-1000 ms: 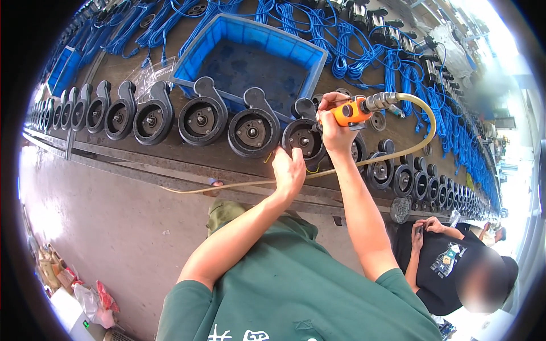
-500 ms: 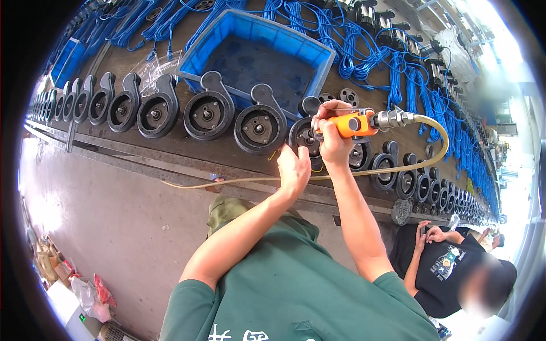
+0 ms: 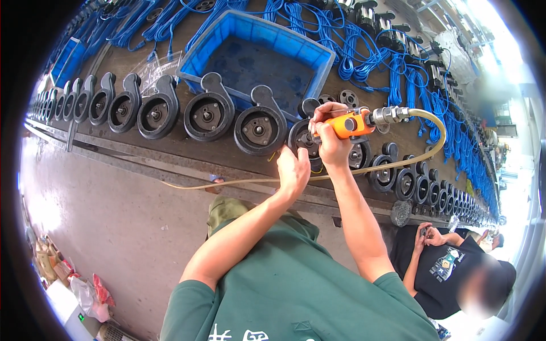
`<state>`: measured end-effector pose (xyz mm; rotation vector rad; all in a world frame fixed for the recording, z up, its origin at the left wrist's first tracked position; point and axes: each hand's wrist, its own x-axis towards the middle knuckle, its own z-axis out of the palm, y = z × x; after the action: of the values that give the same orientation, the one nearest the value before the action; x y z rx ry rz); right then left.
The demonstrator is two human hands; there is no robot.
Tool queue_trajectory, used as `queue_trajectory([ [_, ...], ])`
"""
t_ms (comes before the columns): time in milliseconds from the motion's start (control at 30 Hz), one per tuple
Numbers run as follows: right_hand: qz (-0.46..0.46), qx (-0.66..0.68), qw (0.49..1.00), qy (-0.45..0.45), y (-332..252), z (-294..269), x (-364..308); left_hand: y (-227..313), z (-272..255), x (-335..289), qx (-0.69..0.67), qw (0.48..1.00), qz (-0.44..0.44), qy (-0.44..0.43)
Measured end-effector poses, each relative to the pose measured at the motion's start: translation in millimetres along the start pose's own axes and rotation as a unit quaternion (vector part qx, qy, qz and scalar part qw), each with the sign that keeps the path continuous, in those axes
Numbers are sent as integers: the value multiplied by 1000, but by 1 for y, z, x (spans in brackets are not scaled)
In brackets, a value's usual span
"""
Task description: The person assembles blower fan components at a workbench by picking up a circular metal plate, positioning it onto a fan housing, and securing it using a pneumatic screwdriver.
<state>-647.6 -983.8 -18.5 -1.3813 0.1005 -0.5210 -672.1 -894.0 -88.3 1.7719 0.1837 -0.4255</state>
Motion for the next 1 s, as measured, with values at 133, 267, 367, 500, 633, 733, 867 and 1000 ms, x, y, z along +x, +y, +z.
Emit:
queue_trajectory([
  [133,-21,-10,1000,-1,0,4,-1,-4,0,2,-12,1000,-5,-13],
  [267,-31,-25,999,-15,4,1,-2,1,0,1,-7,1000,-9,-5],
  [367,-19,-8,999,-38,6,3,-4,1,1,1,-3,1000,-11,-3],
  [500,-35,-20,999,-13,15,8,-3,-6,3,3,-26,1000,-4,3],
  [633,-42,-41,997,-50,17,3,-4,-10,5,4,-35,999,-10,2],
  [733,-48,-41,997,-48,18,3,-5,-8,5,3,-18,1000,-17,6],
  [867,-42,-1,999,-10,19,10,-4,-2,3,1,0,1000,-7,26],
  [1000,-39,6,999,14,20,14,-4,1,2,1,-2,1000,-17,21],
])
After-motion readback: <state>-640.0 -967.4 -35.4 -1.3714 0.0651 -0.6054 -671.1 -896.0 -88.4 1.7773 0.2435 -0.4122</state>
